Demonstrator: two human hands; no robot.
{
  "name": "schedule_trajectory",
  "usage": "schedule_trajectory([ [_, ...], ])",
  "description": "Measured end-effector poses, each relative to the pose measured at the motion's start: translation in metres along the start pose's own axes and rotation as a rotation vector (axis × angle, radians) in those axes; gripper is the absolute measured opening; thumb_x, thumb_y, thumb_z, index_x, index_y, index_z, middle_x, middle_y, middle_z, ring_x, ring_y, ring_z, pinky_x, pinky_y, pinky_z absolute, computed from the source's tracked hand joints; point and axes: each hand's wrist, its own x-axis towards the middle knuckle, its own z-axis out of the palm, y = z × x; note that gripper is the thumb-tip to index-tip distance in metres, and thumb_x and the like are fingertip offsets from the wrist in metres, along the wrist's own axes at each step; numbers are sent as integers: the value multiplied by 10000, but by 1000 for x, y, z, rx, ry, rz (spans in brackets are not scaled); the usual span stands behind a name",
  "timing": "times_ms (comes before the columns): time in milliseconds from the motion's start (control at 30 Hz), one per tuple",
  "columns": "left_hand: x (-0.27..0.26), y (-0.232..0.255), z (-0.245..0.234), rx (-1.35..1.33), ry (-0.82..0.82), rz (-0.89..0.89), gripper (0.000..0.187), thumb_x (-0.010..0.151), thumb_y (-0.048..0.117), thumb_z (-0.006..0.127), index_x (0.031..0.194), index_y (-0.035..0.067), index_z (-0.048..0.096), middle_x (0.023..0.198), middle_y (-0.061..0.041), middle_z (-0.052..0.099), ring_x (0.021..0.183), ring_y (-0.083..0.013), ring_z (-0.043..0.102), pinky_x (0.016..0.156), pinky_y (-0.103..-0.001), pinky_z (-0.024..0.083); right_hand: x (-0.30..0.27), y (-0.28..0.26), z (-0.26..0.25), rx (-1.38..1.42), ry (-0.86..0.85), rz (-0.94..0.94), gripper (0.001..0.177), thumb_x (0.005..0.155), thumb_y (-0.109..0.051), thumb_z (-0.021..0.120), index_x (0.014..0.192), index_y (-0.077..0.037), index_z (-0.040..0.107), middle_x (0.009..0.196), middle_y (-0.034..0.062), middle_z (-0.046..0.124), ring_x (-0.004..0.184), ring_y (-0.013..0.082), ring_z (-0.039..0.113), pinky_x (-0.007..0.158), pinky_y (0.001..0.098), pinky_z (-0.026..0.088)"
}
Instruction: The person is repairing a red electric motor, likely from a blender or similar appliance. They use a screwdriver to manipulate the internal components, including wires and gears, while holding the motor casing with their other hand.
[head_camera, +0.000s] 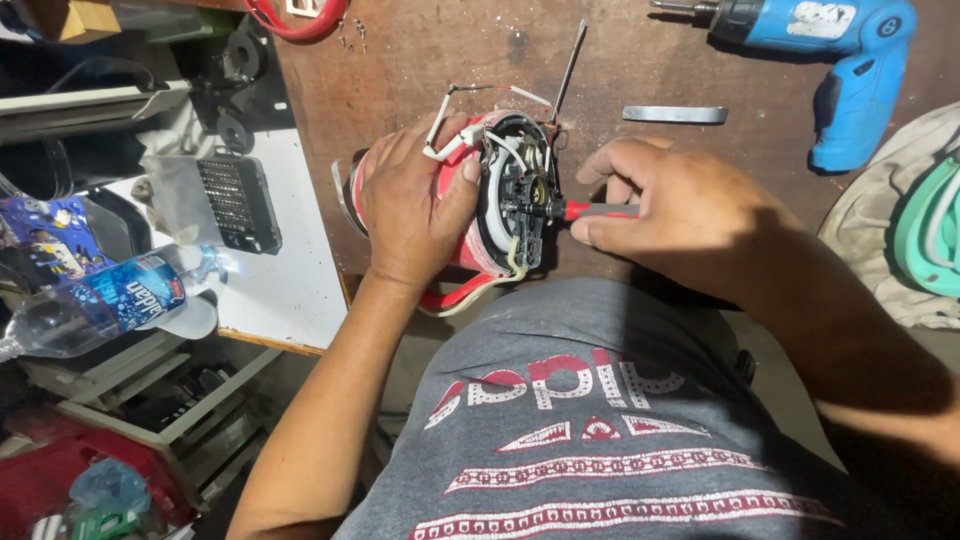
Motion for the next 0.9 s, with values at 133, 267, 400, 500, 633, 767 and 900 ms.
schedule_trajectory([
  [133, -2, 0, 1, 13, 7, -3, 492, 1216, 441, 577, 1457, 83, 813, 1457, -145, 834, 1333, -401, 780, 1157, -546, 522, -5, -5, -4, -25, -90, -1, 431, 1195, -467, 476, 1456, -340, 795, 1087, -5, 970, 1018, 269, 866, 863, 501, 581],
  [267, -2, 0, 2, 17, 20, -5, 478, 1212, 436, 592, 1447, 87, 819, 1465, -135, 833, 1338, -396, 781, 1168, -548, 524, 3, 6, 3, -96, 5, -39, 419, 1049, -476, 717, 1459, -395, 753, 1111, 9, 784, 971, 286, 730, 866, 488, 506],
  [400, -2, 1, 0, 12, 9, -6, 491, 1219, 444, 577, 1456, 84, 814, 1463, -145, 833, 1356, -398, 777, 1168, -549, 522, -11, -18, -7, -42, -65, 60, 588, 1095, -637, 598, 1610, -365, 679, 1396, 40, 873, 1142, 337, 833, 919, 529, 595],
  [500, -3, 0, 1, 23, -5, -4, 498, 1227, 452, 560, 1467, 92, 805, 1476, -140, 828, 1376, -395, 772, 1178, -556, 515, -3, -2, 1, -202, -65, -65, 364, 1228, -470, 449, 1237, -304, 772, 958, 45, 871, 870, 333, 744, 788, 534, 498],
  [633, -2, 0, 0, 21, -4, 0, 479, 1217, 440, 573, 1462, 96, 800, 1475, -134, 824, 1362, -394, 771, 1175, -550, 514, -5, -8, -3, -52, -22, 47, 472, 1012, -509, 732, 1471, -395, 744, 914, 18, 761, 841, 262, 686, 777, 462, 446],
  [767, -3, 1, 3, 23, 9, -6, 501, 1226, 458, 561, 1460, 92, 811, 1464, -142, 833, 1359, -400, 774, 1166, -552, 520, -8, -16, -4, -95, -61, 91, 410, 1099, -517, 702, 1480, -373, 742, 1092, 50, 845, 940, 294, 754, 806, 488, 523],
  [900, -4, 0, 2, 19, 10, -1, 475, 1222, 436, 584, 1466, 91, 802, 1465, -144, 833, 1352, -402, 776, 1172, -551, 513, -3, -2, 3, -199, -119, -32, 450, 1221, -508, 497, 1013, -205, 758, 815, 102, 748, 790, 301, 650, 743, 492, 402],
])
